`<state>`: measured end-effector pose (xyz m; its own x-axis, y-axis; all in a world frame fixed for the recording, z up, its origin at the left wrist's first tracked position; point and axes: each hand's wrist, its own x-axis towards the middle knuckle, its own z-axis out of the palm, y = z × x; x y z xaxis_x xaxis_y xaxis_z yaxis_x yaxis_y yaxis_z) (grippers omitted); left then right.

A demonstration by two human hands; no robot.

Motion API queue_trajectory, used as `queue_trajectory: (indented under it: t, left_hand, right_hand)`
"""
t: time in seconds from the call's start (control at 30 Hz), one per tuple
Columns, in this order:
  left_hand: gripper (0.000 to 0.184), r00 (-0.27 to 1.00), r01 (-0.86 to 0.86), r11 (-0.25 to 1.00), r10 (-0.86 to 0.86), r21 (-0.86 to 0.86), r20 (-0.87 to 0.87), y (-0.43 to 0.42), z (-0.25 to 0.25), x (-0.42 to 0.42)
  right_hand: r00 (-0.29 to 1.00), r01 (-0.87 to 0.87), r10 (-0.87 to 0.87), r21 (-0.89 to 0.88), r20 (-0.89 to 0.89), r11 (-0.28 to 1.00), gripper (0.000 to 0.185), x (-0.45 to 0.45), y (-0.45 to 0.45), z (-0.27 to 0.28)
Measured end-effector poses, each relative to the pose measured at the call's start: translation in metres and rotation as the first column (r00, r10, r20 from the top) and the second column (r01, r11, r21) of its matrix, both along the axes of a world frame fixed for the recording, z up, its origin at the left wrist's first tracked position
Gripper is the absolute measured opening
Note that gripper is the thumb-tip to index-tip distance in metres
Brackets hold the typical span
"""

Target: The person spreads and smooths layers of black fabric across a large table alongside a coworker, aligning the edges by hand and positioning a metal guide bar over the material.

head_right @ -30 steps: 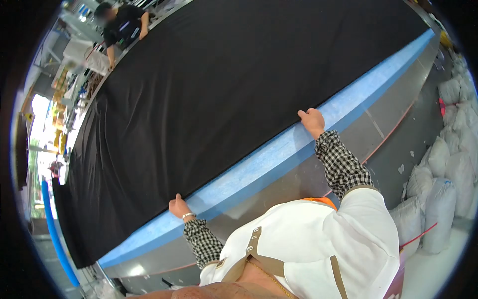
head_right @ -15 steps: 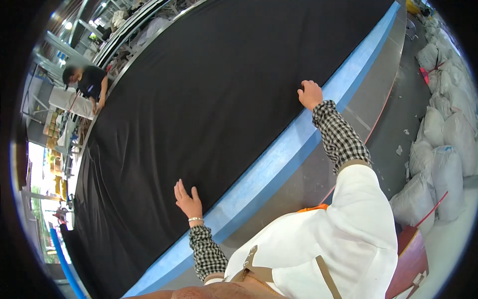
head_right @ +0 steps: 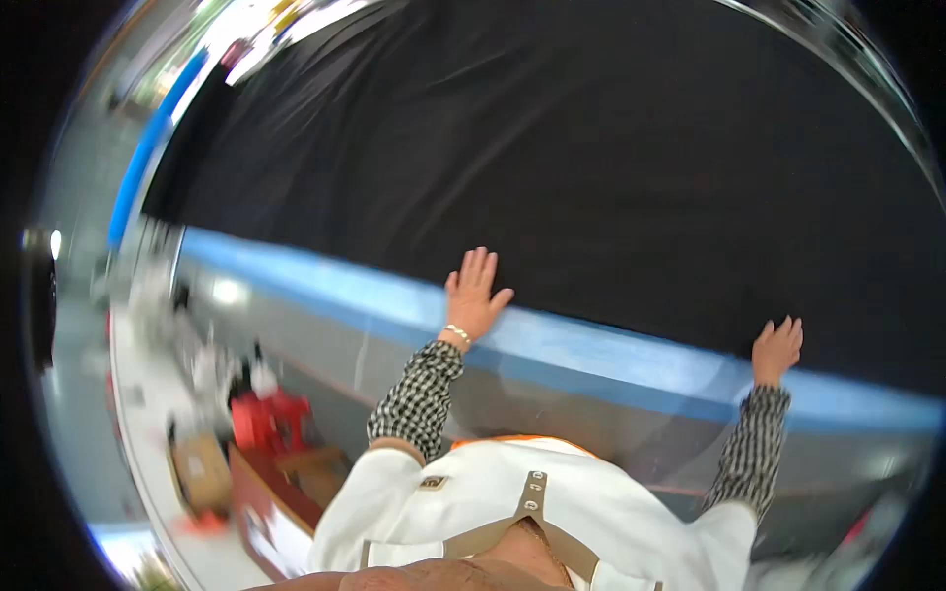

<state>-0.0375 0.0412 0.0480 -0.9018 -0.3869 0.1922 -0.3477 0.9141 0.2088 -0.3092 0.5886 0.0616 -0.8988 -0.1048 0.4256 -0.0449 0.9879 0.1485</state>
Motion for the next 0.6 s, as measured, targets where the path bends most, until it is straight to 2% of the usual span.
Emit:
queue_trajectory:
  t: [0.03, 0.1, 0.13, 0.17, 0.23, 0.3, 0.37, 0.47, 0.53, 0.6]
  left_hand:
    - [0.075, 1.000, -0.020, 0.999, 0.020, 0.041, -0.014, -0.001, -0.006, 0.035]
    - [0.068, 0.992, -0.062, 0.982, 0.080, 0.178, -0.100, 0.006, -0.014, 0.109]
    - [0.062, 0.975, -0.155, 0.962, 0.186, 0.227, -0.125, 0.011, -0.016, 0.150]
    - [0.057, 0.948, -0.233, 0.932, 0.282, 0.277, -0.151, 0.018, -0.014, 0.190]
    - [0.047, 0.846, -0.436, 0.850, 0.499, 0.295, -0.188, 0.058, -0.007, 0.239]
    - [0.041, 0.665, -0.637, 0.721, 0.693, 0.273, -0.280, 0.079, -0.021, 0.291]
    - [0.038, 0.483, -0.799, 0.545, 0.833, 0.254, -0.269, 0.092, -0.023, 0.339]
    - [0.037, 0.222, -0.892, 0.250, 0.968, 0.377, -0.116, 0.098, -0.059, 0.422]
    - [0.036, 0.027, -0.801, 0.074, 0.996, 0.595, -0.087, 0.097, -0.110, 0.474]
    - [0.035, -0.078, -0.632, -0.148, 0.989, 0.760, 0.128, 0.086, -0.107, 0.509]
  right_hand:
    - [0.990, -0.122, 0.118, -0.045, -0.082, 0.992, 0.046, 0.011, -0.043, 0.005]
    - [0.918, -0.397, 0.394, -0.131, -0.052, 0.908, 0.044, 0.024, -0.122, -0.007]
    - [0.834, -0.549, 0.548, -0.177, -0.061, 0.817, 0.042, 0.052, -0.177, 0.000]
    - [0.697, -0.709, 0.708, -0.260, -0.112, 0.656, 0.042, 0.084, -0.230, 0.010]
    - [0.516, -0.819, 0.852, -0.342, -0.089, 0.461, 0.042, 0.118, -0.297, 0.003]
    - [0.328, -0.866, 0.942, -0.420, -0.070, 0.271, 0.045, 0.154, -0.365, -0.008]
    - [0.277, -0.851, 0.959, -0.450, 0.052, 0.270, 0.050, 0.197, -0.425, -0.013]
    - [0.287, -0.849, 0.956, -0.449, 0.053, 0.280, 0.050, 0.237, -0.508, -0.026]
    - [0.358, -0.852, 0.932, -0.389, 0.059, 0.352, 0.049, 0.249, -0.550, -0.030]
    - [0.463, -0.838, 0.884, -0.293, 0.062, 0.459, 0.048, 0.259, -0.574, -0.032]
